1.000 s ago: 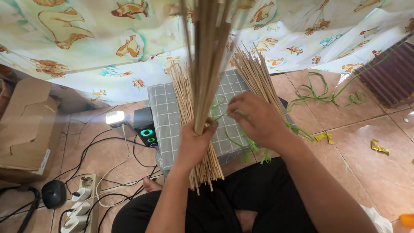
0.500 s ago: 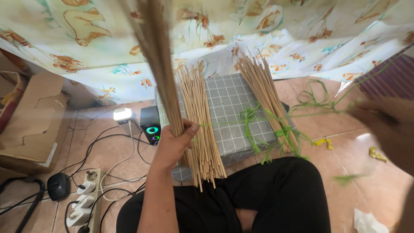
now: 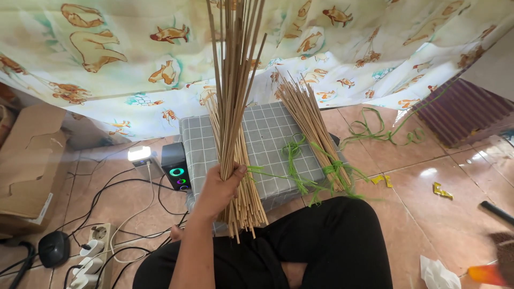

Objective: Gathering thin wooden sticks and tying them into bundles using green plastic strips

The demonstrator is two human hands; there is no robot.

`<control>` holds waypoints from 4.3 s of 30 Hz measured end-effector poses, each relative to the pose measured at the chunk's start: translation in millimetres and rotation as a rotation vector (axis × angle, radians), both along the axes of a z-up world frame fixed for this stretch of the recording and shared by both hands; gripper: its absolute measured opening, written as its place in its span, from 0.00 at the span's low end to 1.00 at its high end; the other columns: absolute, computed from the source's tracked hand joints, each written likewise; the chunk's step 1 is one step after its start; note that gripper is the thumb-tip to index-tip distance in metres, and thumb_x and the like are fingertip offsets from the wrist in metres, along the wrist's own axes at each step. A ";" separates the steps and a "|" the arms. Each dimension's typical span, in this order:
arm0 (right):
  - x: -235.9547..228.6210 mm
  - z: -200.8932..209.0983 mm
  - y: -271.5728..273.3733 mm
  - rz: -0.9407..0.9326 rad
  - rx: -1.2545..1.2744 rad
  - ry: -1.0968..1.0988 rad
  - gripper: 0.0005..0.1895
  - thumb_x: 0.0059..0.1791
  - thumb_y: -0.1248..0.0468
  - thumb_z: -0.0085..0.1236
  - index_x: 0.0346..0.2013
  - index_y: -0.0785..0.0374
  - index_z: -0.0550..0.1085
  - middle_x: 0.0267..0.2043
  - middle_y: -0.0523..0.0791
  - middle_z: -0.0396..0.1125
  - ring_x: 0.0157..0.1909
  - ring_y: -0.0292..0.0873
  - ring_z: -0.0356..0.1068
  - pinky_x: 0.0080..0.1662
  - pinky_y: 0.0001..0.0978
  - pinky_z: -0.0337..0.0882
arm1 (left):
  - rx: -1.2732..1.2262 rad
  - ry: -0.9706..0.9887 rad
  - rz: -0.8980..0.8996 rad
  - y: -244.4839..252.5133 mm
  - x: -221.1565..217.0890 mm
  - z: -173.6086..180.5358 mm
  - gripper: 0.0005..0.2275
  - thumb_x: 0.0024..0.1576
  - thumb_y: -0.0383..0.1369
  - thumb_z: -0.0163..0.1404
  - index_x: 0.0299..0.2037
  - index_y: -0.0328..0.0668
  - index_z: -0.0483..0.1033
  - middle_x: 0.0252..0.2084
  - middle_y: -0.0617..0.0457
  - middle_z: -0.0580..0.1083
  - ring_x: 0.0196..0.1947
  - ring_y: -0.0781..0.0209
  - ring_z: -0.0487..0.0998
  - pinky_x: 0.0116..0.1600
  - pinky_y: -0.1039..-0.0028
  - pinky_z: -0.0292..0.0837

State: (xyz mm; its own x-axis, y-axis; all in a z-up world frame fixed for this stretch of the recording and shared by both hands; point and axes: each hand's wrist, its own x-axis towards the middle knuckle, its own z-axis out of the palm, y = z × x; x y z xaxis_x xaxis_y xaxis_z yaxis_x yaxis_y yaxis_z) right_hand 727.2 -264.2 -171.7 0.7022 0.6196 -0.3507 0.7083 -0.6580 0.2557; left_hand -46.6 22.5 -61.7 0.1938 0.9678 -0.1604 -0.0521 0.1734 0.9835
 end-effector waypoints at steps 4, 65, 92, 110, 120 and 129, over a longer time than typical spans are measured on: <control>-134.7 -11.2 26.4 -0.138 -0.227 -0.084 0.25 0.51 0.33 0.48 0.42 0.33 0.90 0.35 0.24 0.89 0.44 0.22 0.87 0.53 0.20 0.78 | 0.036 0.026 0.031 2.1 -9.2 -6.1 0.10 0.58 0.33 0.58 0.33 0.32 0.76 0.19 0.53 0.66 0.16 0.64 0.66 0.23 0.72 0.67; -534.9 97.0 180.7 0.334 0.592 1.520 0.06 0.49 0.68 0.57 0.27 0.66 0.76 0.21 0.39 0.64 0.24 0.33 0.57 0.30 0.27 0.60 | -0.050 -0.171 0.130 -65.0 25.5 13.6 0.28 0.57 0.44 0.47 0.67 0.42 0.61 0.67 0.49 0.55 0.69 0.52 0.53 0.68 0.57 0.49; -485.3 169.1 162.1 0.605 0.617 1.490 0.35 0.49 0.75 0.38 0.72 0.54 0.56 0.37 0.46 0.76 0.23 0.37 0.65 0.29 0.26 0.68 | -0.059 0.821 -0.600 -90.5 3.7 121.1 0.10 0.57 0.37 0.56 0.32 0.38 0.81 0.23 0.56 0.74 0.22 0.66 0.70 0.34 0.75 0.70; -532.1 122.8 154.2 0.029 0.952 1.612 0.21 0.43 0.75 0.64 0.47 0.67 0.66 0.29 0.51 0.69 0.20 0.41 0.67 0.22 0.27 0.63 | -0.567 0.321 -0.452 -124.4 27.3 115.8 0.15 0.60 0.34 0.56 0.54 0.35 0.78 0.16 0.58 0.62 0.11 0.71 0.56 0.17 0.82 0.49; -551.7 139.8 122.4 0.238 0.820 1.621 0.16 0.44 0.73 0.68 0.45 0.69 0.76 0.23 0.49 0.77 0.19 0.34 0.65 0.24 0.23 0.61 | -0.380 0.230 -0.003 -119.3 34.9 102.2 0.08 0.57 0.29 0.58 0.32 0.27 0.83 0.15 0.51 0.64 0.12 0.64 0.59 0.18 0.75 0.54; -543.3 134.8 133.0 0.053 0.914 1.473 0.07 0.51 0.72 0.56 0.36 0.72 0.81 0.20 0.45 0.68 0.21 0.36 0.60 0.27 0.25 0.59 | -0.539 0.248 -0.124 -109.0 4.1 97.8 0.17 0.61 0.40 0.57 0.38 0.27 0.75 0.15 0.52 0.61 0.10 0.62 0.58 0.18 0.73 0.57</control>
State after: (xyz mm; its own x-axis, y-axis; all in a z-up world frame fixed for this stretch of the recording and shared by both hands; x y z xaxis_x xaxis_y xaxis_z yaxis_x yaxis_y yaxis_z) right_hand 183.9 -131.1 -36.9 0.1159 0.9773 -0.1773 0.0098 -0.1796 -0.9837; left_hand -42.5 -86.5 36.1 0.1944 0.7100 -0.6768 0.2199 0.6409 0.7354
